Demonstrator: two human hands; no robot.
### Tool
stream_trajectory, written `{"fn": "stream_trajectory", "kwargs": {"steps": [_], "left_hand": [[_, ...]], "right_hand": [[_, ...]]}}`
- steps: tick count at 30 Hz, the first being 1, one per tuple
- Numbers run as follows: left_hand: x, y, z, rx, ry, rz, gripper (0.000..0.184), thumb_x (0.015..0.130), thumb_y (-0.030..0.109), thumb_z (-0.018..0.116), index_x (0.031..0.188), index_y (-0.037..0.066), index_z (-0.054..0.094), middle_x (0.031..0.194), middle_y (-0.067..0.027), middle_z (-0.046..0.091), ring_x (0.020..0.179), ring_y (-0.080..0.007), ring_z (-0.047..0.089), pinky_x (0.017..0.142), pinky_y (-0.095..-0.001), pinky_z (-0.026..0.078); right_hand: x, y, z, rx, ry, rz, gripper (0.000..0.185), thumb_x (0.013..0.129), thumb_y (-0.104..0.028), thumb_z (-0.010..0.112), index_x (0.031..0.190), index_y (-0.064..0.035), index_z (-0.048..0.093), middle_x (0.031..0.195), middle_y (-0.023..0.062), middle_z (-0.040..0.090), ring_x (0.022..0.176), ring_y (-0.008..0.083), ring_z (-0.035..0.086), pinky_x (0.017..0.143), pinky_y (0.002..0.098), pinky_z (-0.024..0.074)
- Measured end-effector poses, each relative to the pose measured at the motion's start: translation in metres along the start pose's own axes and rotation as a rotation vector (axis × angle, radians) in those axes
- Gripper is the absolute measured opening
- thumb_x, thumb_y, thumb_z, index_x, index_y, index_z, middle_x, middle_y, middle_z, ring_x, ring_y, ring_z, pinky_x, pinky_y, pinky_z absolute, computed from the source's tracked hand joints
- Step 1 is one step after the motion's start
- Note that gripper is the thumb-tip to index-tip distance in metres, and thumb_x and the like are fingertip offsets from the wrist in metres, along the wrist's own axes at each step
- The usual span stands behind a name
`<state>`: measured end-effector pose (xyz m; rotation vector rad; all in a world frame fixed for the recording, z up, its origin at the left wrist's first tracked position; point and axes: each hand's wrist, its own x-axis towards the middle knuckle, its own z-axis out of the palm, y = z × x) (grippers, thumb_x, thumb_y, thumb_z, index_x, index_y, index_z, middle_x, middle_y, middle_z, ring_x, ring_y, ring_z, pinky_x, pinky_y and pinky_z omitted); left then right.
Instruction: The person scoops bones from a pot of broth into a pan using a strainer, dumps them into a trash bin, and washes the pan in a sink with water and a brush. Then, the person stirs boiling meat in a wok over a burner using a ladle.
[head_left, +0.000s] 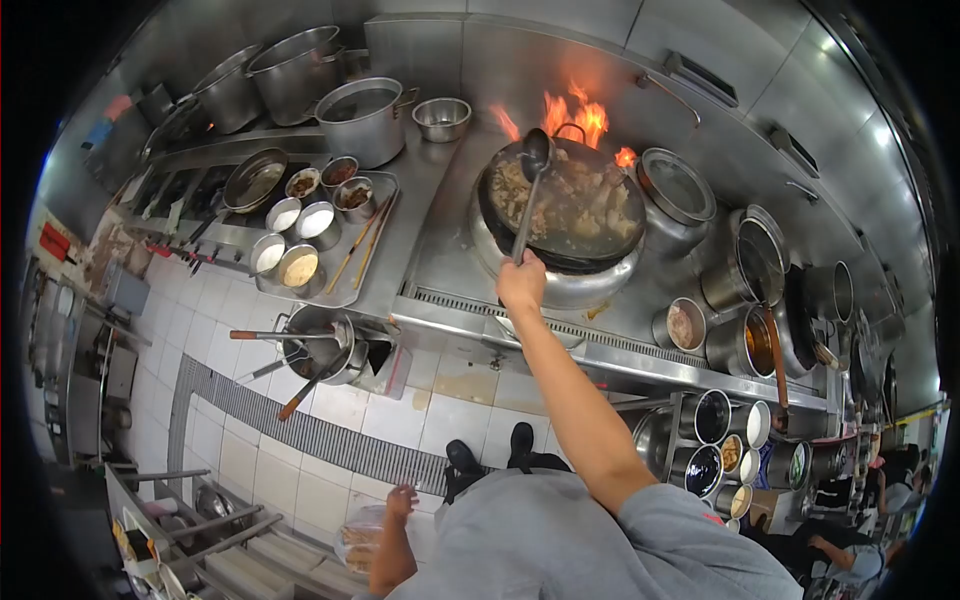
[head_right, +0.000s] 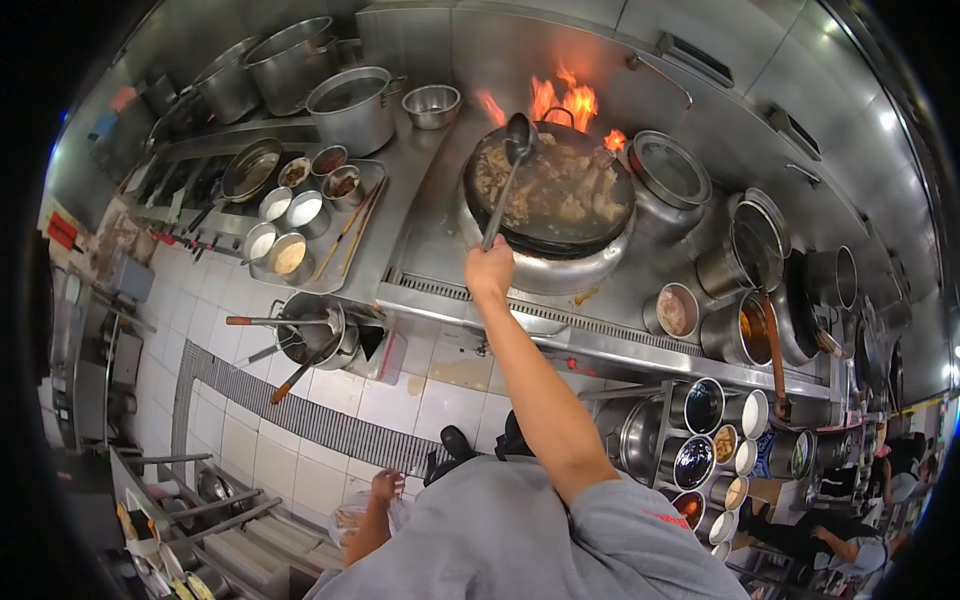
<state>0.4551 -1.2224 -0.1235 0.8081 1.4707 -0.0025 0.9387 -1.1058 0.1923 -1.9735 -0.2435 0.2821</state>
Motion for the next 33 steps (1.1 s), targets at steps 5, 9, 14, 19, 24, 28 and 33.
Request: {"fn": "stream_trajectory", "kwargs": {"steps": [5,9,14,19,24,28,33], "left_hand": [[-0.020,-0.010,-0.003,0.190,-0.075,-0.186,0.030,0.088,0.022,0.056,0.115,0.008,0.058,0.087,-0.0081,0.066,0.070,-0.0196,0.064,0.051,-0.0351,0.045],[-0.013,0.001,-0.005,0.057,-0.011,-0.057,0.026,0.088,0.020,0.056,0.109,0.006,0.059,0.083,-0.0072,0.065,0.067,-0.0162,0.063,0.046,-0.0299,0.041],[-0.008,0.032,-0.001,-0.031,0.000,0.115,0.028,0.084,0.018,0.056,0.107,0.003,0.058,0.079,-0.0053,0.063,0.065,-0.0144,0.063,0.044,-0.0256,0.038],[-0.009,0.032,0.002,-0.065,0.028,0.081,0.029,0.081,0.016,0.056,0.108,0.003,0.058,0.079,-0.0050,0.063,0.069,-0.0166,0.065,0.046,-0.0261,0.039],[-0.011,0.016,-0.005,-0.025,0.024,0.024,0.038,0.082,0.018,0.059,0.116,0.002,0.055,0.082,-0.0069,0.064,0.067,-0.0185,0.065,0.047,-0.0283,0.041],[-0.011,-0.002,-0.013,-0.003,0.002,-0.018,0.040,0.084,0.020,0.060,0.120,0.002,0.054,0.082,-0.0079,0.064,0.067,-0.0186,0.064,0.047,-0.0291,0.041],[-0.017,0.002,-0.011,-0.032,0.009,-0.020,0.037,0.086,0.020,0.059,0.119,0.002,0.054,0.084,-0.0074,0.065,0.067,-0.0177,0.064,0.047,-0.0287,0.041]], "right_hand": [[-0.013,-0.009,0.015,0.118,-0.098,0.015,0.029,0.080,-0.012,0.057,0.102,0.0053,0.059,0.095,0.0305,0.064,0.096,0.0441,0.061,0.085,0.0472,0.0466],[-0.029,-0.035,0.025,-0.089,0.011,0.011,0.026,0.079,-0.009,0.056,0.099,0.0060,0.058,0.096,0.0313,0.063,0.095,0.0451,0.061,0.087,0.0472,0.0470],[-0.004,-0.047,0.024,0.018,-0.005,0.034,0.027,0.078,-0.009,0.056,0.100,0.0081,0.057,0.101,0.0322,0.062,0.100,0.0445,0.060,0.088,0.0480,0.0464],[0.030,-0.042,0.049,0.011,0.014,0.075,0.031,0.078,-0.011,0.058,0.101,0.0091,0.059,0.103,0.0322,0.062,0.102,0.0436,0.060,0.089,0.0459,0.0477],[0.041,-0.062,0.059,0.100,-0.056,0.202,0.032,0.078,-0.014,0.059,0.100,0.0090,0.060,0.104,0.0306,0.063,0.103,0.0424,0.060,0.091,0.0445,0.0477],[0.011,-0.072,0.054,-0.026,-0.060,0.172,0.034,0.076,-0.014,0.061,0.103,0.0074,0.060,0.106,0.0282,0.063,0.102,0.0416,0.061,0.091,0.0450,0.0473],[-0.023,-0.053,0.048,-0.157,0.026,0.028,0.034,0.076,-0.016,0.061,0.102,0.0054,0.059,0.107,0.0274,0.063,0.105,0.0421,0.059,0.091,0.0464,0.0472]]}}
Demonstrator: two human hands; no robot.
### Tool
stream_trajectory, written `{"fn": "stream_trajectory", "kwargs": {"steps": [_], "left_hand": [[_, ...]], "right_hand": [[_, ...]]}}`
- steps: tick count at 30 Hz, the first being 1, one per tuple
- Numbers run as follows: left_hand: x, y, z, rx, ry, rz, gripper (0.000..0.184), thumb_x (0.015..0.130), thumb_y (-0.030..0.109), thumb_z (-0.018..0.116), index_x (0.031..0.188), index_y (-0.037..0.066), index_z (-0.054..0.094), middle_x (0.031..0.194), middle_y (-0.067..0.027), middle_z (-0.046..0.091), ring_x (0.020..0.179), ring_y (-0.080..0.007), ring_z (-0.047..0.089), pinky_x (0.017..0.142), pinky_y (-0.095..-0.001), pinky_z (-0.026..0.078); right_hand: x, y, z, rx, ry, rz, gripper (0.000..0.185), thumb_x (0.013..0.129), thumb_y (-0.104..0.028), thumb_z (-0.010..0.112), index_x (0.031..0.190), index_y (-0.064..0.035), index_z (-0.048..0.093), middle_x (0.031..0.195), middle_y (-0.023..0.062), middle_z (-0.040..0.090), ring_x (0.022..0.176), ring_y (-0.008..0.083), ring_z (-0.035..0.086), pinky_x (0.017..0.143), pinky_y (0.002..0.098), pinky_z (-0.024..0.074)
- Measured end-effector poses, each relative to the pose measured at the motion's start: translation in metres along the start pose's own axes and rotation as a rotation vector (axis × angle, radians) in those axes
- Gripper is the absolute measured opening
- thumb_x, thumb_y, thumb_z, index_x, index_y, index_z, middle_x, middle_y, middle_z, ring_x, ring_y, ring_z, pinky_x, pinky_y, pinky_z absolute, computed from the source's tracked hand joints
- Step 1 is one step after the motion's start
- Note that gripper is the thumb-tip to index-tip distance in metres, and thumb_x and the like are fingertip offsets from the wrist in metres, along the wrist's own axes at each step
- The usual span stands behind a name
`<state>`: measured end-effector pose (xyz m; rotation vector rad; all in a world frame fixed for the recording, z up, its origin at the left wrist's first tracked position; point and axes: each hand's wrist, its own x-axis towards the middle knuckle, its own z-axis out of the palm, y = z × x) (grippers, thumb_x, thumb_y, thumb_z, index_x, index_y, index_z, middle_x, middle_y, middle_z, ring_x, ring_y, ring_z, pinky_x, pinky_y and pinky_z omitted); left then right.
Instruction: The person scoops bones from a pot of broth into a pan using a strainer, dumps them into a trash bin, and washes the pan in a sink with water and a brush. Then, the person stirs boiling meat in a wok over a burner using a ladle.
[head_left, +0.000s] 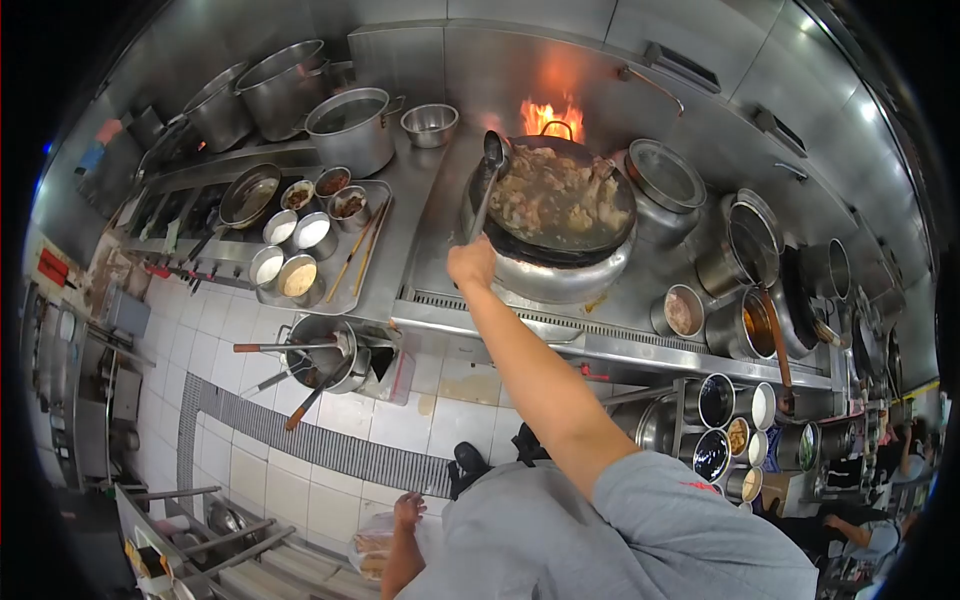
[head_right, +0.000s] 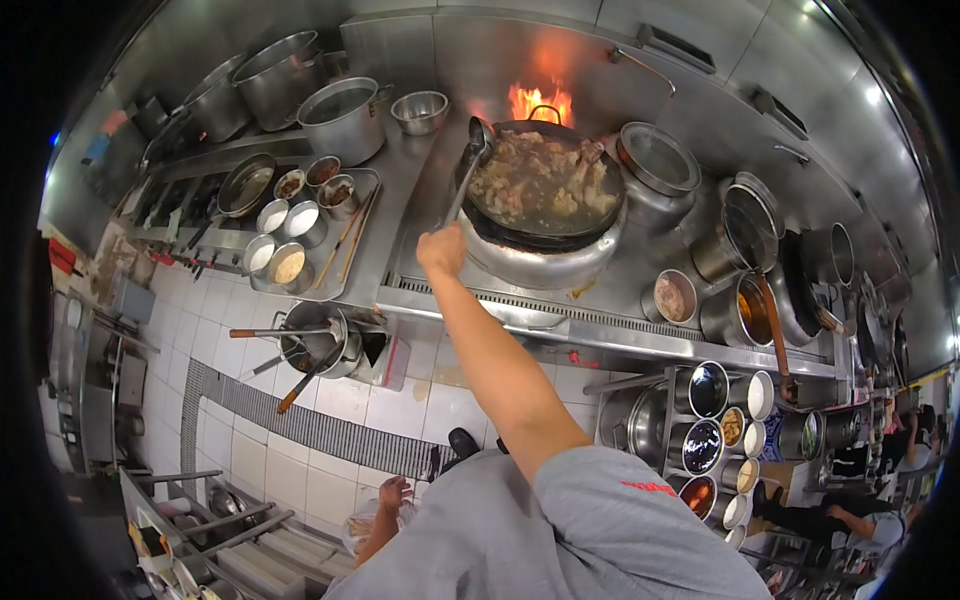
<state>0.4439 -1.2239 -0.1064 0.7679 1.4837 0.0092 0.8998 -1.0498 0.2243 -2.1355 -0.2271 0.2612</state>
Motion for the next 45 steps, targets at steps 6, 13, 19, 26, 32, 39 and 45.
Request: {"fn": "stream_trajectory", "kwargs": {"steps": [6,13,19,26,32,39,45], "left_hand": [[0.004,0.004,0.010,0.002,-0.008,0.035,0.030,0.086,0.021,0.058,0.112,0.005,0.056,0.086,-0.0064,0.065,0.069,-0.0168,0.064,0.048,-0.0276,0.041],[0.019,-0.001,-0.006,0.086,-0.018,0.039,0.032,0.086,0.022,0.059,0.114,0.006,0.058,0.084,-0.0070,0.066,0.068,-0.0181,0.065,0.046,-0.0319,0.044],[0.015,0.025,-0.014,0.127,0.009,0.000,0.038,0.086,0.022,0.059,0.119,0.003,0.055,0.091,-0.0090,0.066,0.071,-0.0196,0.066,0.049,-0.0318,0.045],[0.027,0.043,-0.001,0.118,-0.007,0.100,0.035,0.086,0.021,0.057,0.116,0.005,0.056,0.087,-0.0065,0.065,0.070,-0.0174,0.064,0.050,-0.0290,0.043],[0.040,0.045,0.016,0.117,-0.075,0.116,0.030,0.086,0.021,0.056,0.112,0.005,0.058,0.083,-0.0054,0.066,0.067,-0.0165,0.065,0.046,-0.0273,0.043],[0.029,0.056,0.029,0.205,-0.016,0.093,0.033,0.085,0.021,0.057,0.112,0.002,0.059,0.086,-0.0075,0.068,0.066,-0.0158,0.066,0.047,-0.0300,0.043],[0.028,0.034,0.032,0.111,-0.030,0.083,0.029,0.086,0.020,0.058,0.113,0.009,0.055,0.084,-0.0047,0.065,0.071,-0.0173,0.065,0.048,-0.0307,0.041]], "right_hand": [[0.006,0.045,-0.035,-0.134,-0.106,-0.159,0.038,0.077,-0.018,0.060,0.109,0.0035,0.058,0.103,0.0285,0.063,0.104,0.0430,0.059,0.090,0.0462,0.0474],[-0.024,0.064,-0.115,-0.153,-0.047,-0.175,0.034,0.080,-0.015,0.058,0.111,-0.0021,0.059,0.096,0.0266,0.065,0.096,0.0433,0.061,0.087,0.0466,0.0471],[-0.036,0.088,-0.168,-0.121,-0.298,-0.139,0.042,0.081,-0.015,0.059,0.122,-0.0046,0.056,0.095,0.0264,0.064,0.093,0.0428,0.062,0.083,0.0459,0.0473],[-0.050,0.114,-0.252,-0.244,-0.123,-0.313,0.046,0.082,-0.018,0.061,0.126,-0.0051,0.057,0.096,0.0257,0.065,0.087,0.0412,0.063,0.080,0.0412,0.0487],[-0.033,0.088,-0.345,-0.619,-0.181,-0.245,0.050,0.079,-0.014,0.066,0.128,-0.0073,0.056,0.108,0.0240,0.063,0.082,0.0391,0.064,0.081,0.0391,0.0506],[0.059,0.096,-0.389,-1.040,-0.077,-0.794,0.048,0.088,-0.027,0.061,0.133,-0.0186,0.050,0.089,0.0147,0.059,0.072,0.0372,0.063,0.064,0.0459,0.0524],[0.136,0.065,-0.374,-1.188,-0.148,-1.139,0.044,0.092,-0.037,0.054,0.134,-0.0240,0.050,0.087,0.0097,0.058,0.066,0.0305,0.063,0.056,0.0419,0.0514]]}}
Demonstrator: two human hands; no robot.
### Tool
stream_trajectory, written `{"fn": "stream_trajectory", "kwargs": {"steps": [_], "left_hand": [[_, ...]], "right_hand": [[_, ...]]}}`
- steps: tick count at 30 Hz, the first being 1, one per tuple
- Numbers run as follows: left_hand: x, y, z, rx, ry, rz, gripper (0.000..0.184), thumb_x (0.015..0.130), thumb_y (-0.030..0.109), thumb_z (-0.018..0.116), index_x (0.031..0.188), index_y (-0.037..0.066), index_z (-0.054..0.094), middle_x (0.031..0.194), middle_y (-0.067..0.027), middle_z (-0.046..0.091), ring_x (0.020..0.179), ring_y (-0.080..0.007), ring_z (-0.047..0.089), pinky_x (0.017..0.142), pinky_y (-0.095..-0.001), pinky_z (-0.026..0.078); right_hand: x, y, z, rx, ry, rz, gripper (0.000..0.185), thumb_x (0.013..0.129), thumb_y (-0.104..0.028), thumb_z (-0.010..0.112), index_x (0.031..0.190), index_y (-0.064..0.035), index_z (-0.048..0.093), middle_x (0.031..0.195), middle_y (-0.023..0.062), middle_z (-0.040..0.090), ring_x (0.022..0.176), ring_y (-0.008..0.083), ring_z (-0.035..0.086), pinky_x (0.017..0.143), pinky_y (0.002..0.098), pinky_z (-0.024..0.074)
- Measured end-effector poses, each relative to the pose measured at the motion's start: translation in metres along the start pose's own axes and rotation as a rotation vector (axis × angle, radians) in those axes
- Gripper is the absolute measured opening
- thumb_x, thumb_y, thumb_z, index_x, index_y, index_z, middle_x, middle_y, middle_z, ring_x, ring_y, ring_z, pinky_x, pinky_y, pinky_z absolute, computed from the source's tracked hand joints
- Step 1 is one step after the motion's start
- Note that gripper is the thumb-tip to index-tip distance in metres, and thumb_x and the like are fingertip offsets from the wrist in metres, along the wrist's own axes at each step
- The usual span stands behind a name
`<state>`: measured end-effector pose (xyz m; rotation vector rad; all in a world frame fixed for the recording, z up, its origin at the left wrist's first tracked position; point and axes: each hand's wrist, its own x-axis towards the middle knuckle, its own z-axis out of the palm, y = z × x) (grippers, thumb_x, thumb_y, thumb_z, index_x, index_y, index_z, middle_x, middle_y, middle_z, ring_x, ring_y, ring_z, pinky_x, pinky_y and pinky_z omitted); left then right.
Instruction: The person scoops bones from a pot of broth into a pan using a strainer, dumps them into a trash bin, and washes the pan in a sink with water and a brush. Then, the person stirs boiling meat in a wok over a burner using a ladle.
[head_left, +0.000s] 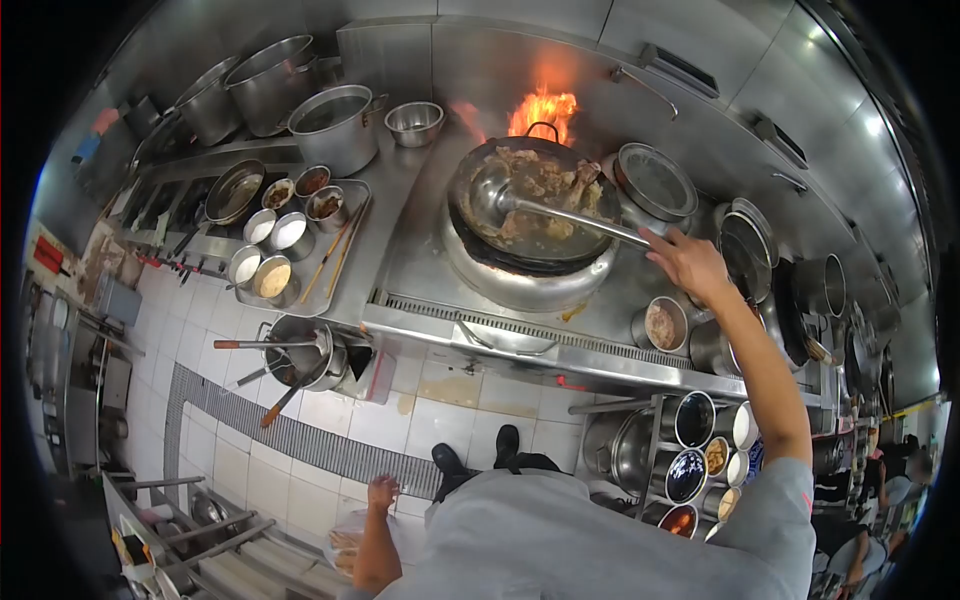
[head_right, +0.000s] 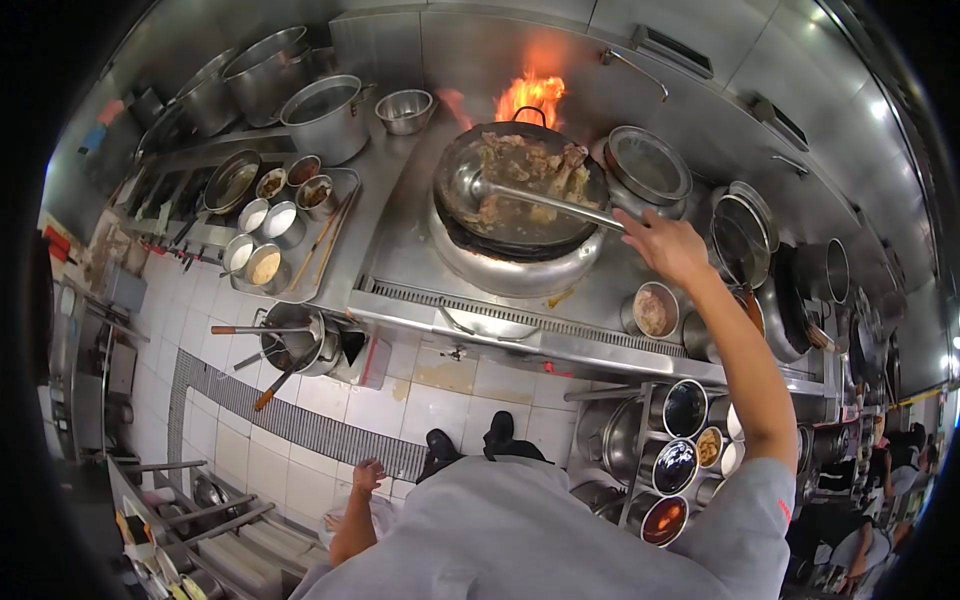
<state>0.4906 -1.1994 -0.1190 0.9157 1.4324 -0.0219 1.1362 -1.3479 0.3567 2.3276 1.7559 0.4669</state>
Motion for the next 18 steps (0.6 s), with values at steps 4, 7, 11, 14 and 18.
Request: {"fn": "stream_trajectory", "kwargs": {"steps": [4,7,11,14,18], "left_hand": [[-0.024,-0.029,0.024,-0.098,0.075,-0.023,0.031,0.086,0.020,0.058,0.114,0.007,0.055,0.084,-0.0057,0.065,0.070,-0.0169,0.064,0.047,-0.0286,0.040],[-0.047,-0.048,0.046,-0.086,0.081,-0.055,0.035,0.088,0.022,0.057,0.118,0.005,0.054,0.085,-0.0069,0.066,0.070,-0.0175,0.065,0.049,-0.0285,0.041],[-0.070,-0.073,0.073,-0.059,0.060,-0.184,0.040,0.087,0.023,0.059,0.123,0.006,0.053,0.090,-0.0083,0.067,0.072,-0.0194,0.065,0.053,-0.0338,0.044],[-0.074,-0.078,0.080,-0.082,0.076,-0.221,0.041,0.088,0.024,0.059,0.124,0.006,0.052,0.092,-0.0089,0.068,0.073,-0.0198,0.065,0.055,-0.0351,0.045],[-0.081,-0.066,0.083,-0.077,0.132,-0.190,0.040,0.089,0.023,0.058,0.124,0.006,0.051,0.093,-0.0087,0.068,0.073,-0.0195,0.065,0.054,-0.0350,0.045]], "right_hand": [[0.038,0.026,0.013,-0.062,0.019,-0.224,0.043,0.090,-0.030,0.056,0.132,-0.0241,0.050,0.088,0.0064,0.056,0.065,0.0286,0.063,0.057,0.0412,0.0518],[0.056,0.044,0.016,-0.150,-0.038,-0.277,0.041,0.090,-0.028,0.054,0.131,-0.0245,0.051,0.090,0.0051,0.056,0.068,0.0270,0.064,0.058,0.0408,0.0518],[0.074,0.085,0.023,-0.179,0.044,-0.360,0.039,0.090,-0.026,0.054,0.129,-0.0248,0.052,0.090,0.0041,0.056,0.070,0.0256,0.064,0.059,0.0397,0.0516],[0.076,0.109,0.014,-0.178,0.076,-0.440,0.039,0.090,-0.025,0.054,0.128,-0.0250,0.052,0.088,0.0031,0.055,0.072,0.0243,0.062,0.058,0.0384,0.0510],[0.077,0.134,-0.002,-0.239,0.016,-0.396,0.042,0.088,-0.025,0.057,0.129,-0.0259,0.051,0.086,0.0026,0.055,0.073,0.0232,0.062,0.058,0.0381,0.0508]]}}
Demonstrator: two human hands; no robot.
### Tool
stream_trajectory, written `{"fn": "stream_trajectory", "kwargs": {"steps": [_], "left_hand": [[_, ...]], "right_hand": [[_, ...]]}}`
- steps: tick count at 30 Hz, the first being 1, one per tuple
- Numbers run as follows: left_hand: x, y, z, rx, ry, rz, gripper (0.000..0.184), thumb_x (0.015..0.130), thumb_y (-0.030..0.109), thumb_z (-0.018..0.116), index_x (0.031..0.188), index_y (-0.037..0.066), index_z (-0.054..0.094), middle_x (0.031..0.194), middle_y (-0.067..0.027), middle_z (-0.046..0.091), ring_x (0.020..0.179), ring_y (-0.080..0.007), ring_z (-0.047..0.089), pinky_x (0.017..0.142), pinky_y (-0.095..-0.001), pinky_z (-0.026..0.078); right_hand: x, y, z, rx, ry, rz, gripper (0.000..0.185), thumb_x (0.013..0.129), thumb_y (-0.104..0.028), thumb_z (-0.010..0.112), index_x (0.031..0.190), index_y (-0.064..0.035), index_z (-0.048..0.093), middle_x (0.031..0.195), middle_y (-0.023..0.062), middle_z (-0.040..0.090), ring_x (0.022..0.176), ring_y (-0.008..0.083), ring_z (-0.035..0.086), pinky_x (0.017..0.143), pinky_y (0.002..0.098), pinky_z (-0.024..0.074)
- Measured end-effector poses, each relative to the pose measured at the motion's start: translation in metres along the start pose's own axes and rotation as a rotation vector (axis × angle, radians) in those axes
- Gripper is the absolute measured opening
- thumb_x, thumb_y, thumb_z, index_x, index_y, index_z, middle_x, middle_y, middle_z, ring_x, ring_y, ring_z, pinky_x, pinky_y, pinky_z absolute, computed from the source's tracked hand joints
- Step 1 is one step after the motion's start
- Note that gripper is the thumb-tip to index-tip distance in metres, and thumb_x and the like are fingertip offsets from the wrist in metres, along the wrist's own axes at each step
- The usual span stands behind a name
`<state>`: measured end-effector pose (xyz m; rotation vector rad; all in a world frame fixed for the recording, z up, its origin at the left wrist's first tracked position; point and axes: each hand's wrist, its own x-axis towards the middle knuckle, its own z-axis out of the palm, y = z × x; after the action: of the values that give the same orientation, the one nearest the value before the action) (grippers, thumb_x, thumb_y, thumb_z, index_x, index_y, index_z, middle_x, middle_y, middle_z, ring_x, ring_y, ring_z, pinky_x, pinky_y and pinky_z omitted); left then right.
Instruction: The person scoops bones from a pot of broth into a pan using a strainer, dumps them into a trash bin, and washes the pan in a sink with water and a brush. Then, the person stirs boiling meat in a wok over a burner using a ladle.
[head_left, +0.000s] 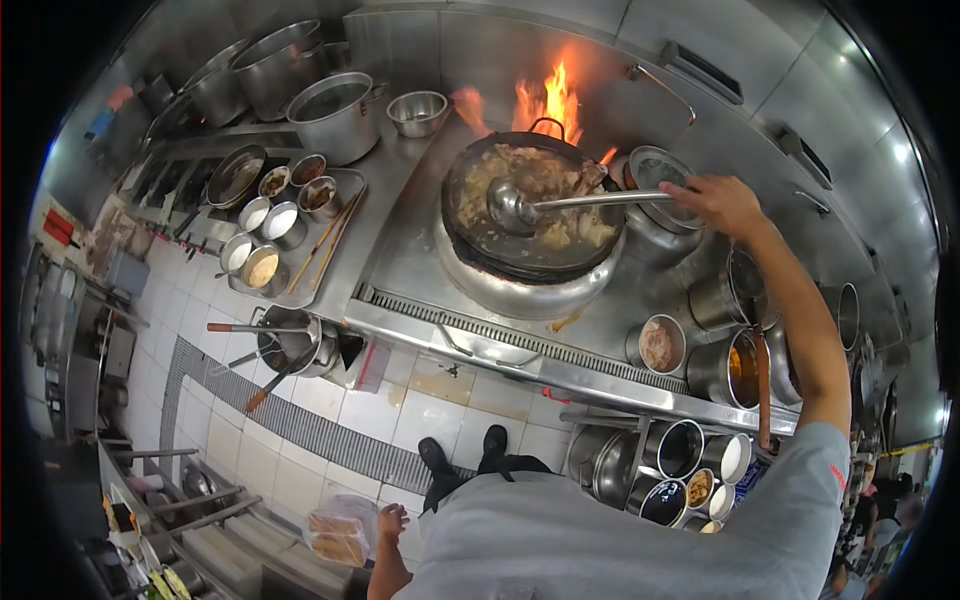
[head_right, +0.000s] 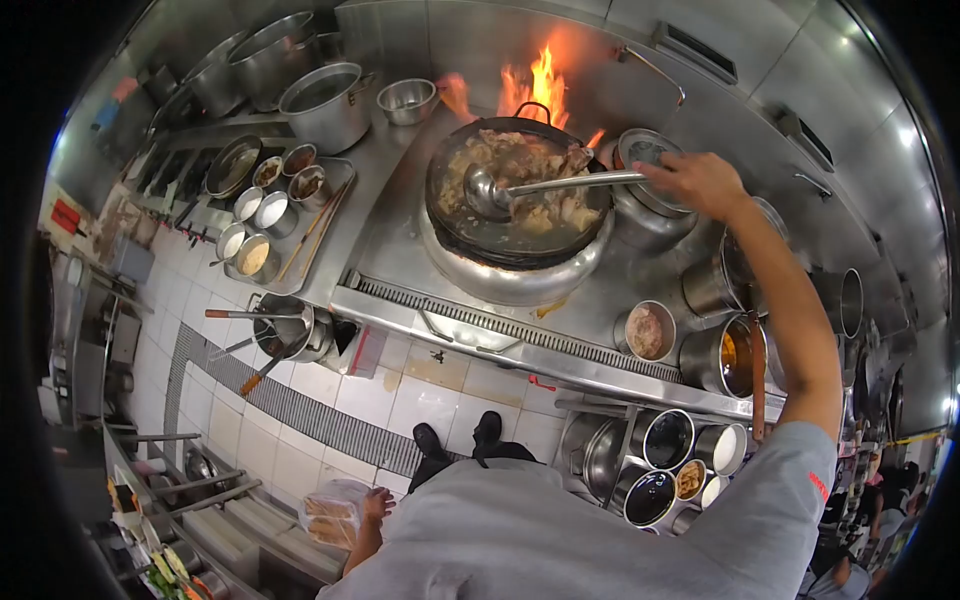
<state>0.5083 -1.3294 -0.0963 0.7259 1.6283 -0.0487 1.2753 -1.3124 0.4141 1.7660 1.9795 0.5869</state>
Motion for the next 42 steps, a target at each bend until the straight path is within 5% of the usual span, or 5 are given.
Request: {"fn": "stream_trajectory", "kwargs": {"steps": [12,24,42], "left_hand": [[0.001,0.087,0.005,0.006,0.009,0.230,0.038,0.087,0.022,0.060,0.119,0.002,0.054,0.089,-0.0078,0.066,0.073,-0.0161,0.065,0.049,-0.0249,0.042],[0.015,0.036,-0.041,0.072,-0.007,0.116,0.044,0.083,0.023,0.061,0.122,0.002,0.054,0.089,-0.0088,0.067,0.070,-0.0178,0.066,0.049,-0.0280,0.043],[0.036,0.071,-0.052,0.081,-0.073,0.147,0.036,0.083,0.019,0.059,0.114,0.002,0.057,0.085,-0.0074,0.066,0.067,-0.0176,0.064,0.047,-0.0281,0.042]], "right_hand": [[-0.053,0.032,-0.022,-0.094,0.071,0.055,0.052,0.085,-0.023,0.063,0.134,-0.0293,0.048,0.082,0.0024,0.050,0.070,0.0226,0.057,0.060,0.0359,0.0490],[-0.100,0.021,-0.028,-0.128,-0.055,0.196,0.051,0.085,-0.021,0.062,0.134,-0.0245,0.048,0.084,0.0043,0.052,0.073,0.0239,0.059,0.061,0.0381,0.0492],[-0.074,-0.141,-0.054,0.293,0.089,0.721,0.039,0.088,-0.031,0.059,0.127,-0.0238,0.058,0.089,0.0083,0.060,0.071,0.0326,0.063,0.062,0.0435,0.0497]]}}
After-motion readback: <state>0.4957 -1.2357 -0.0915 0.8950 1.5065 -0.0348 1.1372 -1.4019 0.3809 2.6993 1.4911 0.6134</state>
